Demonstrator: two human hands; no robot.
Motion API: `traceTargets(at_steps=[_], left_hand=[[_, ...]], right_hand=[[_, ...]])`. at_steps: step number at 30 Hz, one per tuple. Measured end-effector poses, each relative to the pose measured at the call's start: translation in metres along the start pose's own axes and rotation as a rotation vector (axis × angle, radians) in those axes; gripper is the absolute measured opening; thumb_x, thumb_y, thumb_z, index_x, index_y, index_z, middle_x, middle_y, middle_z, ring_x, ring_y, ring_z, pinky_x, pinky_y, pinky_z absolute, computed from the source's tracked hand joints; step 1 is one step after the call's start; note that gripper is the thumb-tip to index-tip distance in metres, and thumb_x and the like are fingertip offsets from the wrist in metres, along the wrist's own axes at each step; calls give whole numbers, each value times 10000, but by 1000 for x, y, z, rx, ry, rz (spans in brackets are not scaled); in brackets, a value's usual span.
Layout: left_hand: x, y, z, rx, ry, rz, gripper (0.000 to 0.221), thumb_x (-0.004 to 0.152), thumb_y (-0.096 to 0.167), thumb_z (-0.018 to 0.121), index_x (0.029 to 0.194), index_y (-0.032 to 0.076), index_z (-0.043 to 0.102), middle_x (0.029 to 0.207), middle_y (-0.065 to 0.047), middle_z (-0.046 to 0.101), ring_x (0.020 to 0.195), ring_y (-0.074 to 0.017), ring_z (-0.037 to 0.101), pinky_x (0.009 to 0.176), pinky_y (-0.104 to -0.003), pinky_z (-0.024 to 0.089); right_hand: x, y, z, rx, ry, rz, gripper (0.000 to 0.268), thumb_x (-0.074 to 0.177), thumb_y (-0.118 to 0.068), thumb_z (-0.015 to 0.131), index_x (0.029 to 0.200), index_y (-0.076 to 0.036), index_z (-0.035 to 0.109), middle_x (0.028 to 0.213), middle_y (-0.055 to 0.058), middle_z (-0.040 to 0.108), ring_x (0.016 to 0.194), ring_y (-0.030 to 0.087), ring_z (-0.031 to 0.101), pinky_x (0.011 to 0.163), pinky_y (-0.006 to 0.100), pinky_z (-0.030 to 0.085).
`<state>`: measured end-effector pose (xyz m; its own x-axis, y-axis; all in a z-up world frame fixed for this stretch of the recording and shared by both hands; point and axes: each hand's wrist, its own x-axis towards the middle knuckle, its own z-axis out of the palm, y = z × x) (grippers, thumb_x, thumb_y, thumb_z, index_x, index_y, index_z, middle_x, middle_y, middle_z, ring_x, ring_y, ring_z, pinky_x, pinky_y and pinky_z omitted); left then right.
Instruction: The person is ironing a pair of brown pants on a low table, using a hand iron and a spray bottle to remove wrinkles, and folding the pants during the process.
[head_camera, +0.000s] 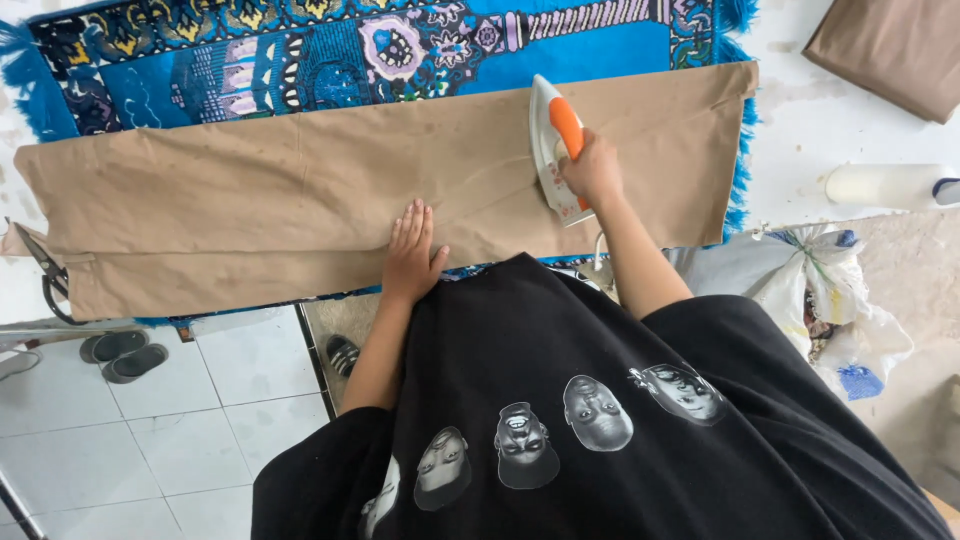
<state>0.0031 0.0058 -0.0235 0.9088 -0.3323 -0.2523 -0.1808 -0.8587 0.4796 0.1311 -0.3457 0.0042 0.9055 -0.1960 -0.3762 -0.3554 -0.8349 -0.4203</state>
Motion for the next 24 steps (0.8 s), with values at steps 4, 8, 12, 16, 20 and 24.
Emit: traceTargets(at_steps=[4,8,12,16,20,24], left_hand=[[3,0,-2,28,-9,12,767,1041,450,467,1651,54,222,1734,-154,120,1596,-288,125,1302,-456,70],[3,6,-9,12,-39,-35,786,1023,418,495,1659,62,198,1739,-144,78,1599,-286,111,1307,-459,65],[1,15,-16,-28,1,-55,781,999,374,549,1645,57,248,1733,-148,125,1590,-293,157,1303,-466,102],[8,16,-17,-29,78,-51,728,999,357,556,1619,54,322,1720,-136,199,1576,-282,222,1291,-456,161],[31,10,-11,-10,327,-117,446,1070,444,459,1090,90,728,1414,-84,619,1318,-257,568,1129,-435,386],[68,22,-48,110,275,-150,538,1103,450,394,1067,48,749,1335,-149,665,1332,-292,574,1218,-487,259]], right_hand=[[2,-2,-39,-83,89,-15,600,839,-234,739,1336,77,617,1056,314,704,996,511,702,844,588,601],[64,96,-91,-35,273,143,439,843,-144,688,1219,81,669,920,296,716,844,490,726,719,584,603],[106,177,-120,419,268,262,276,785,-101,733,1031,-13,643,575,76,568,413,257,642,380,426,551],[110,174,-113,660,175,341,165,751,-62,711,902,-15,665,566,52,573,395,176,609,347,424,500],[58,97,-83,534,-14,266,150,782,-64,667,927,-27,667,581,102,564,406,195,593,401,366,511],[-19,-32,-59,309,-204,141,219,764,-97,663,932,40,690,541,158,559,429,258,635,432,405,498]])
